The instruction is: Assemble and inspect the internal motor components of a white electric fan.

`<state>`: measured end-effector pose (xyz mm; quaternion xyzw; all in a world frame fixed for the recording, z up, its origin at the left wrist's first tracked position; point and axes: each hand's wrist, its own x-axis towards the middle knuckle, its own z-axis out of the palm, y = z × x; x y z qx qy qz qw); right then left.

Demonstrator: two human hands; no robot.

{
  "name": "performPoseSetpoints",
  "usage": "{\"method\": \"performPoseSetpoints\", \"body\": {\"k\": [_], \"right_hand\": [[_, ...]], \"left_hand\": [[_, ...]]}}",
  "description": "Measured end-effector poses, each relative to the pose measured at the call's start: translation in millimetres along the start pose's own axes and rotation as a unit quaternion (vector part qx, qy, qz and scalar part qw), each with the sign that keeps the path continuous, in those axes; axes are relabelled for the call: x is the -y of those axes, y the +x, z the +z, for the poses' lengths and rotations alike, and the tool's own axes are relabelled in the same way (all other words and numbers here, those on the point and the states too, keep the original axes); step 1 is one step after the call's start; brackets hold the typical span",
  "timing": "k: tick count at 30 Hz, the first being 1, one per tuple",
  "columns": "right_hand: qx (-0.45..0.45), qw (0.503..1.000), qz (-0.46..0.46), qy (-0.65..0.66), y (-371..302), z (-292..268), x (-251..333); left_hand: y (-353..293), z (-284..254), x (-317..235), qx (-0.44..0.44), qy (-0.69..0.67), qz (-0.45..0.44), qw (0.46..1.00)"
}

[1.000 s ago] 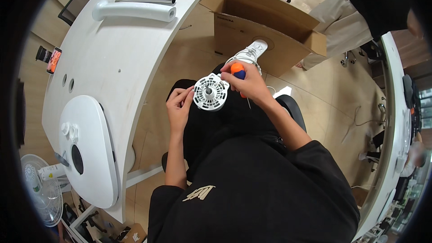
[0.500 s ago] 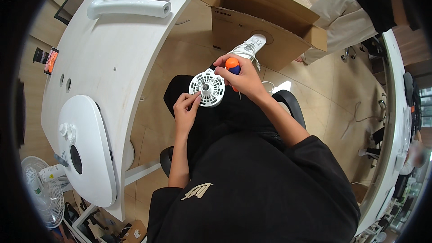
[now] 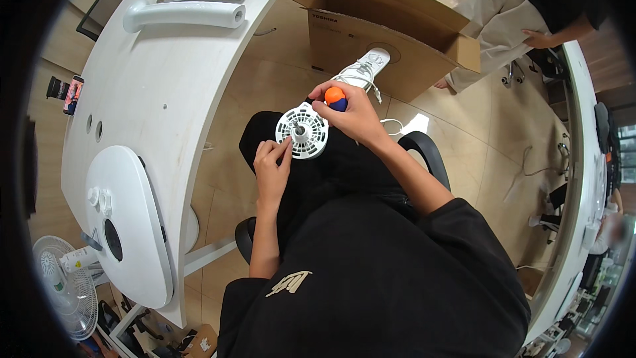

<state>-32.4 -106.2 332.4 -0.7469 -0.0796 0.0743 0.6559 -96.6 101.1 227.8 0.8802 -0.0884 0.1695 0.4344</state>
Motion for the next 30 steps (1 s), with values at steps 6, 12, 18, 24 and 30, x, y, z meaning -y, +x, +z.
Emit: {"method": "performPoseSetpoints", "body": {"k": [6, 12, 18, 24, 30], "right_hand": [[0.040, 0.994, 0.061, -0.079, 10, -9, -29], [0.069, 0.986, -0.008, -0.152, 3, -8, -85], [0.112, 0.992, 0.056, -0.016, -14, 10, -106], [0.126, 0.980, 0.139, 0.064, -11, 8, -82], [0.141, 0.966, 0.182, 0.115, -4, 4, -81]], "left_hand": [[6, 6, 0, -0.013, -0.087, -0.038, 0.995], [11, 13, -15, -0.029, -0.103, 0.022, 0.994], [-10, 30, -7, -0.047, -0.084, 0.042, 0.994], [-6, 34, -4, -0.048, -0.114, 0.038, 0.992], [-4, 37, -6, -0.058, -0.101, 0.069, 0.991]]}}
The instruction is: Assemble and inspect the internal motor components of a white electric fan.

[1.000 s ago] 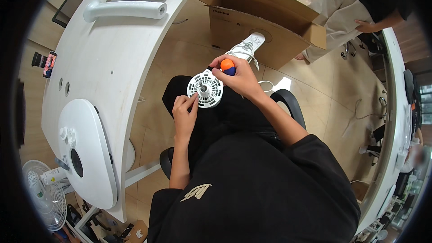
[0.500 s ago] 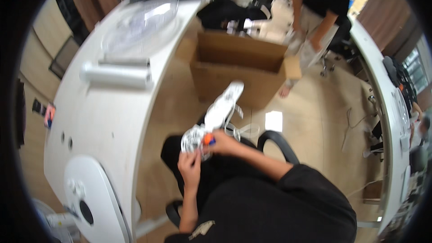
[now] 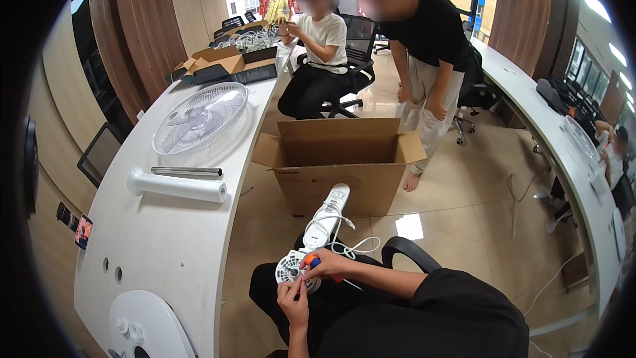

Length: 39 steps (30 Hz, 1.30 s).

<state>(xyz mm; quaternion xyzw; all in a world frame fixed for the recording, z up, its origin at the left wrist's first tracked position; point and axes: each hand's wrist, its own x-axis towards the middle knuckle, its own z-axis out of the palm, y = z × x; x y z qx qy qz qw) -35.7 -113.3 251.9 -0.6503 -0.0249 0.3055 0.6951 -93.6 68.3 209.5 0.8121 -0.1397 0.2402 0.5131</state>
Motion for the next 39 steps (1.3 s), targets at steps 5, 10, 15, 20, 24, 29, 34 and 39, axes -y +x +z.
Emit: {"method": "performPoseSetpoints", "body": {"k": [5, 10, 15, 20, 24, 29, 34, 39], "right_hand": [[-0.004, 0.999, -0.017, -0.040, 5, -5, -2], [-0.048, 0.951, -0.148, -0.269, 10, -9, -5], [-0.082, 0.930, -0.142, -0.328, 8, -11, -8], [-0.079, 0.924, -0.136, -0.348, 11, -8, -9], [-0.078, 0.925, -0.138, -0.346, 12, -9, -9], [-0.078, 0.918, -0.152, -0.357, 11, -10, -11], [-0.074, 0.925, -0.137, -0.347, 7, -9, -2], [-0.083, 0.930, -0.141, -0.328, 8, -11, 0]], "left_hand": [[1, 2, 3, 0.029, -0.002, 0.007, 1.000], [-1, -4, 6, 0.051, 0.090, 0.064, 0.993], [-8, -7, 13, 0.061, 0.147, 0.085, 0.984], [-11, -8, 20, 0.088, 0.178, 0.108, 0.974], [-8, -11, 20, 0.095, 0.175, 0.118, 0.973], [-10, -12, 22, 0.099, 0.170, 0.124, 0.973], [-10, -12, 22, 0.095, 0.174, 0.125, 0.972], [-10, -12, 21, 0.096, 0.175, 0.119, 0.973]]}}
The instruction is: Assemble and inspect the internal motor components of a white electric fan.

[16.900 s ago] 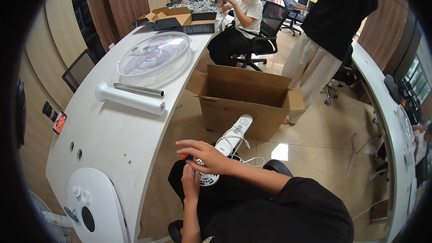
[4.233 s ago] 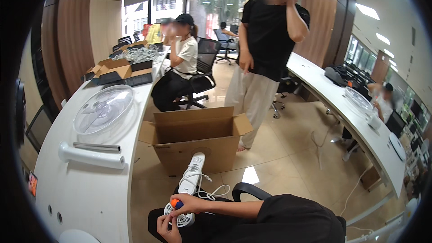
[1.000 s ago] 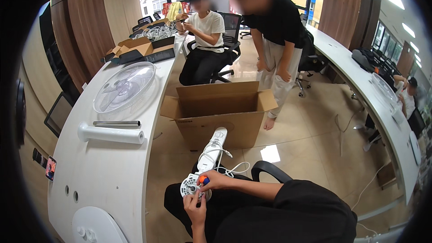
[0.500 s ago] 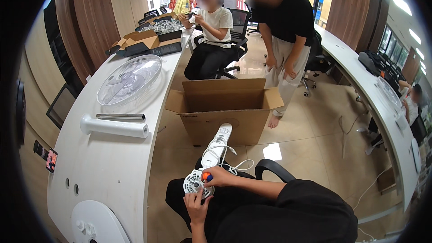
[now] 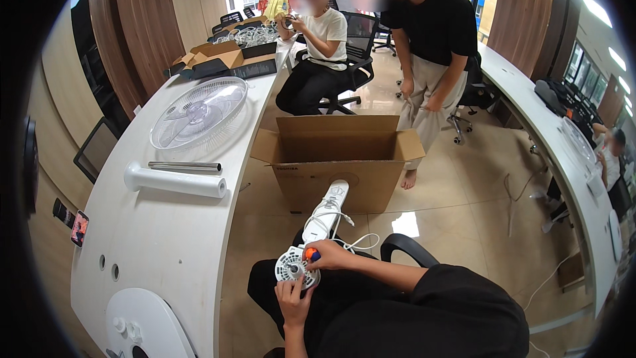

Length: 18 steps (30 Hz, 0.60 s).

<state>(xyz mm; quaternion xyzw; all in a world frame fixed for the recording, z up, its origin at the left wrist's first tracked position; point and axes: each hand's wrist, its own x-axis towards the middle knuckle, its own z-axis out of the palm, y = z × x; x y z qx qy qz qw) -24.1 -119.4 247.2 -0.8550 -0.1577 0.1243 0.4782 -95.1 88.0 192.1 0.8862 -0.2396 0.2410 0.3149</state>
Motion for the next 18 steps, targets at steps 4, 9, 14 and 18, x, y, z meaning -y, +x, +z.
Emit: {"method": "performPoseSetpoints", "body": {"k": [4, 9, 14, 18], "right_hand": [[0.002, 1.000, -0.002, -0.005, 3, -4, -5], [0.005, 1.000, 0.010, 0.007, 4, -9, -7], [-0.080, 0.996, -0.036, 0.033, 14, -27, -3], [-0.092, 0.992, 0.014, 0.088, 18, -71, 73]], "left_hand": [[2, 1, 0, -0.008, -0.004, 0.001, 1.000], [4, 3, 0, -0.012, -0.006, 0.006, 1.000], [2, 2, 0, -0.012, -0.013, 0.010, 1.000], [-1, -4, 0, -0.015, -0.058, 0.002, 0.998]]}}
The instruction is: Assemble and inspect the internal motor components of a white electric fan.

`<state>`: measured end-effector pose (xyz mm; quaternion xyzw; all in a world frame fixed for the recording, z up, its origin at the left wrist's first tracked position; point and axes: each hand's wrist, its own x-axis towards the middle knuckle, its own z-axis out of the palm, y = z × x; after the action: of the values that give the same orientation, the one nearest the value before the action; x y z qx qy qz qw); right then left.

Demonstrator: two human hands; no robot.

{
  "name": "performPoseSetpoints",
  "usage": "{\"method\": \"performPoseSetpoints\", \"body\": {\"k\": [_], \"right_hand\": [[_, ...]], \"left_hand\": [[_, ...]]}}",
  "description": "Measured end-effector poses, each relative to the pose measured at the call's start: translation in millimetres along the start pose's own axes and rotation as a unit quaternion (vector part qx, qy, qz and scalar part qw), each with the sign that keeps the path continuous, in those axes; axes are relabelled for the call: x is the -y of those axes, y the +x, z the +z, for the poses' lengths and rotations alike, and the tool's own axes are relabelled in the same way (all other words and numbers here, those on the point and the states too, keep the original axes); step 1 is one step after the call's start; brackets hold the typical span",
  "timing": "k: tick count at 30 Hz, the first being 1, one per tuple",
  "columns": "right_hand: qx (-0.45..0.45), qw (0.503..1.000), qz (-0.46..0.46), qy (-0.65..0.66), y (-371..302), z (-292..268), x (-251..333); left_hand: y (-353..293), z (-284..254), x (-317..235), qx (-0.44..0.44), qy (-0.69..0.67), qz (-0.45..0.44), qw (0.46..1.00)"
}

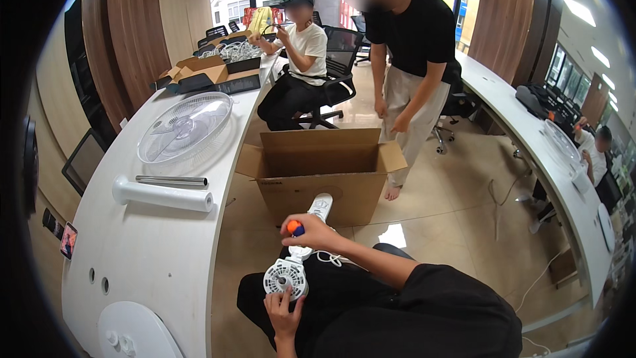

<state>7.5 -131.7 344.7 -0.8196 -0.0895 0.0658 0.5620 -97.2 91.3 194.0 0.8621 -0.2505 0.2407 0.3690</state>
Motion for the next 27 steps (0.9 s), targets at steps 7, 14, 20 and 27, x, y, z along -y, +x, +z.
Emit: {"method": "performPoseSetpoints", "body": {"k": [7, 14, 20, 27], "right_hand": [[0.080, 0.990, -0.115, -0.003, -18, 11, 26], [0.117, 0.983, -0.053, -0.131, -29, 49, -71], [0.102, 0.981, -0.029, -0.163, -34, 54, -79], [0.088, 0.976, -0.040, -0.193, -34, 59, -83]], "left_hand": [[2, 4, 3, -0.020, -0.021, -0.007, 1.000], [3, 5, -1, -0.018, -0.012, -0.027, 0.999], [2, 3, -2, -0.021, -0.006, -0.020, 1.000], [2, 5, 0, -0.034, -0.002, -0.019, 0.999]]}}
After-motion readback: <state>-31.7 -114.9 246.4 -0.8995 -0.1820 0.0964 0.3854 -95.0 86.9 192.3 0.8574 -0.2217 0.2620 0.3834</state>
